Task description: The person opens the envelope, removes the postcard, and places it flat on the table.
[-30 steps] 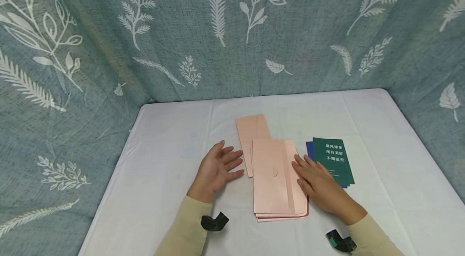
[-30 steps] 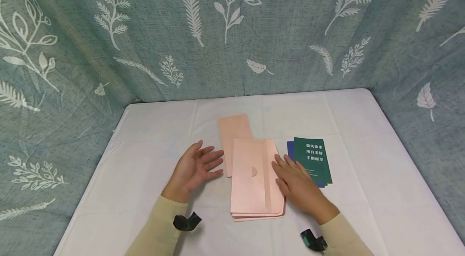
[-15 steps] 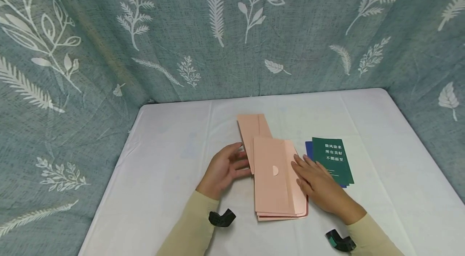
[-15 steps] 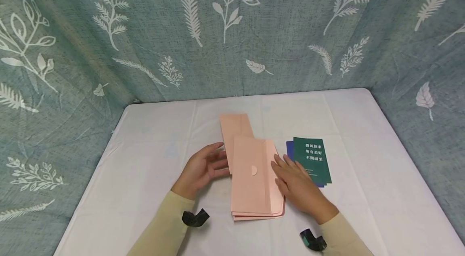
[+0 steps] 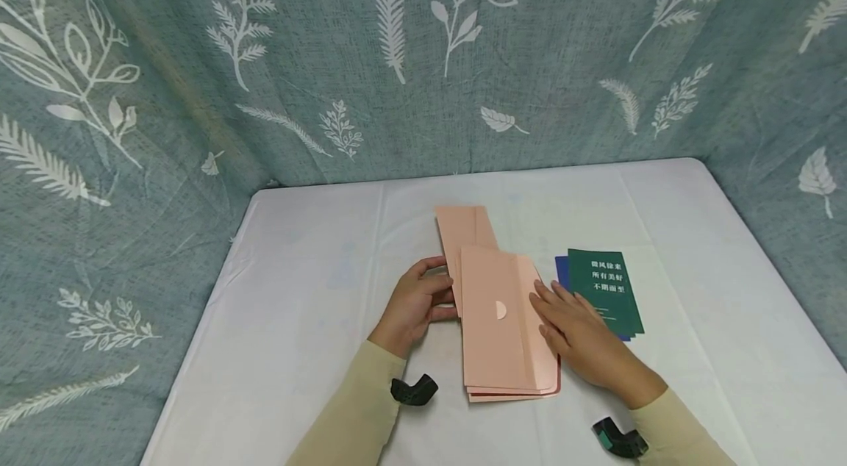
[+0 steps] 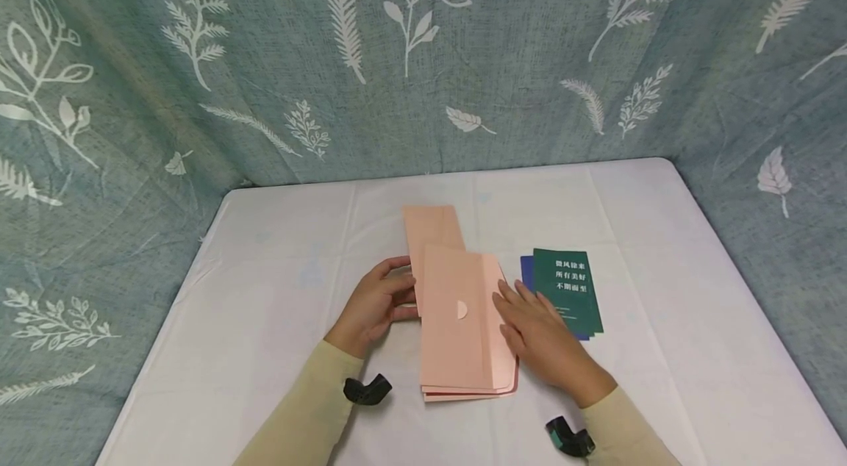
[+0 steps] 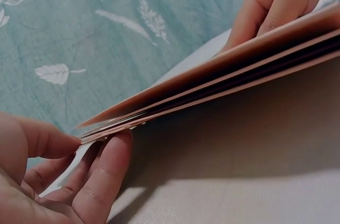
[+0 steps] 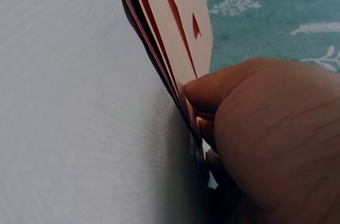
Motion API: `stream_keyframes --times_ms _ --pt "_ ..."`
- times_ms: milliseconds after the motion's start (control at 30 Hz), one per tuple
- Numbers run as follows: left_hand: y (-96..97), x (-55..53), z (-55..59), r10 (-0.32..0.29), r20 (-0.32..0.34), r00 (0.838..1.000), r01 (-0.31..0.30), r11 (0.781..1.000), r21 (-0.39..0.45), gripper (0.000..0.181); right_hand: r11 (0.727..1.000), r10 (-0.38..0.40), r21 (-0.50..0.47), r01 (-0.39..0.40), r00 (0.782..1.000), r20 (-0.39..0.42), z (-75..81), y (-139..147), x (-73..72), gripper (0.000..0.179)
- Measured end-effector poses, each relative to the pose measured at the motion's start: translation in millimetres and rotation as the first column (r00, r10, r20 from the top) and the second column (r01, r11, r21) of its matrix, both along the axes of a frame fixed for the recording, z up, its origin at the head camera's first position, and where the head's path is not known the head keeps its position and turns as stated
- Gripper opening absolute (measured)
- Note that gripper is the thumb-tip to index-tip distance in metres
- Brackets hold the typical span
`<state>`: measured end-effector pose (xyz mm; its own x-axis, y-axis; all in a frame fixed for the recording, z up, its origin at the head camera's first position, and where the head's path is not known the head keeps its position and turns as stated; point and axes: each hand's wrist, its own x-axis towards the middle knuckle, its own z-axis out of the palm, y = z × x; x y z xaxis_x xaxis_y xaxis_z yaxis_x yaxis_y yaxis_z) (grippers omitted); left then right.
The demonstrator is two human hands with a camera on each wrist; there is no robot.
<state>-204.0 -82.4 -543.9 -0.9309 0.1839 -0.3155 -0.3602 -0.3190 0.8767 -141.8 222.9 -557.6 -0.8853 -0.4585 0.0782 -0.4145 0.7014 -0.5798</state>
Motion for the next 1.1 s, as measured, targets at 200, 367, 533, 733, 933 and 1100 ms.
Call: stream_keyframes --times_ms 200,367,533,733,933,1100 --pt "0.5 1.1 0.2 0.016 -0.013 1.000 -0.016 1.000 -0.024 0.048 1.000 0.003 -0.005 -0.003 1.000 -0.014 3.9 0.6 1.7 0.052" --pt "-1.6 2.5 3.3 0.047 -0.020 0.999 -0.048 0.997 -0.055 0.048 1.000 0.004 0.002 -0.004 1.000 -0.006 4.9 0.9 1.5 0.052" --pt "-5.5 0.9 5.0 0.094 -0.024 0.995 -0.096 0.994 -0.048 0.048 1.000 0.003 0.005 -0.003 1.000 -0.013 3.7 1.0 1.2 0.052" --pt "-14.5 -2.5 7.2 0.169 -0.053 0.984 -0.171 0.984 -0.045 0.048 1.000 0.005 0.006 -0.005 1.000 -0.016 2.9 0.5 1.0 0.052" --pt "-29.4 -4.3 11.9 0.249 -0.074 0.966 -0.253 0.966 -0.052 0.048 1.000 0.005 -0.004 -0.005 1.000 -0.009 4.8 0.7 1.8 0.052" --pt "-40.3 -5.8 14.5 0.309 -0.072 0.948 -0.312 0.949 -0.037 0.046 1.000 0.003 -0.001 -0.003 1.000 -0.009 5.4 0.8 2.2 0.052"
